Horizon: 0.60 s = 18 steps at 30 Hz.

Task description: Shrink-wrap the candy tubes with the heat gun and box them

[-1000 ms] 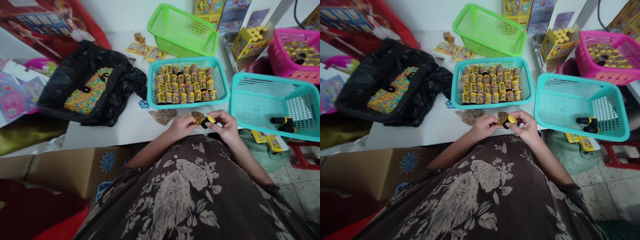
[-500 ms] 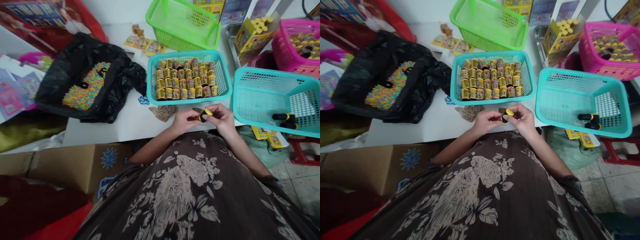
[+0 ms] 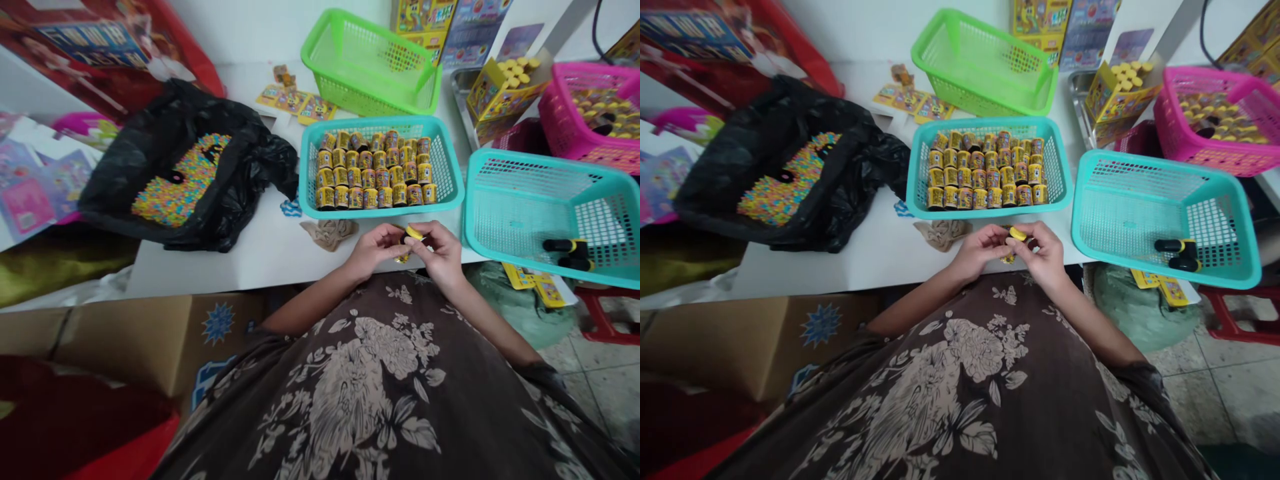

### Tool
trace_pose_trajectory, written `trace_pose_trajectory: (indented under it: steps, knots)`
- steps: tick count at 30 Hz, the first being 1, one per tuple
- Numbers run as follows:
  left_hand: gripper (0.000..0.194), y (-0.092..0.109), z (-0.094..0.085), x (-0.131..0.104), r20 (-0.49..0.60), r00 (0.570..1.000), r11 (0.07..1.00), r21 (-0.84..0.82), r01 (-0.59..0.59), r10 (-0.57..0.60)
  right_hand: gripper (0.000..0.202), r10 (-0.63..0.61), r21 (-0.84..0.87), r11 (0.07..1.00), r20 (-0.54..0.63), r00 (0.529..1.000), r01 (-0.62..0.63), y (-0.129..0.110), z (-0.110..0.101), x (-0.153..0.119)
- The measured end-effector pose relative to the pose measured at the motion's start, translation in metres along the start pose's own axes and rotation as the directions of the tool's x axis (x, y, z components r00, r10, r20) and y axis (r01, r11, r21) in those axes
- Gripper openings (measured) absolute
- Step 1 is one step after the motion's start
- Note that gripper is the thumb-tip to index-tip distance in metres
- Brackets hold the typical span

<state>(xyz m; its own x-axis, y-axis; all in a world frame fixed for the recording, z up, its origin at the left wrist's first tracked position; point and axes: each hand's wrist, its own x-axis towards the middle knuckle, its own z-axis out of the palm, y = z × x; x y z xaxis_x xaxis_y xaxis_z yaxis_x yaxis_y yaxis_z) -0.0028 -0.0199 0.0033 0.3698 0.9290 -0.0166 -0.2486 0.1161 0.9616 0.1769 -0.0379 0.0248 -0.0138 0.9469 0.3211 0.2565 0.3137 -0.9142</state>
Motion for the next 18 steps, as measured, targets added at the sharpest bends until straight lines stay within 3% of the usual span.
trace_pose_trajectory:
  steps: [4,9,12,18]
  knots:
    - [0.053,-0.006,0.004,0.002,-0.011,0.996,0.976,-0.198,0.086,-0.090,0.033,-0.145,-0.173,0.972,0.091,0.985,0.159,-0.002,-0.002,-0.005]
    - [0.040,-0.005,0.006,0.003,-0.014,0.990,0.961,-0.244,0.131,-0.138,0.033,-0.187,-0.160,0.966,0.122,0.975,0.205,0.003,-0.002,-0.008]
    - [0.042,0.001,0.011,0.000,-0.018,0.980,0.918,-0.352,0.181,-0.200,0.028,-0.165,-0.090,0.981,0.096,0.982,0.174,0.007,-0.002,-0.010]
    - [0.044,0.014,0.023,-0.007,-0.015,0.963,0.843,-0.487,0.228,-0.269,0.029,0.005,0.133,0.991,0.040,0.999,-0.010,0.008,0.003,-0.018]
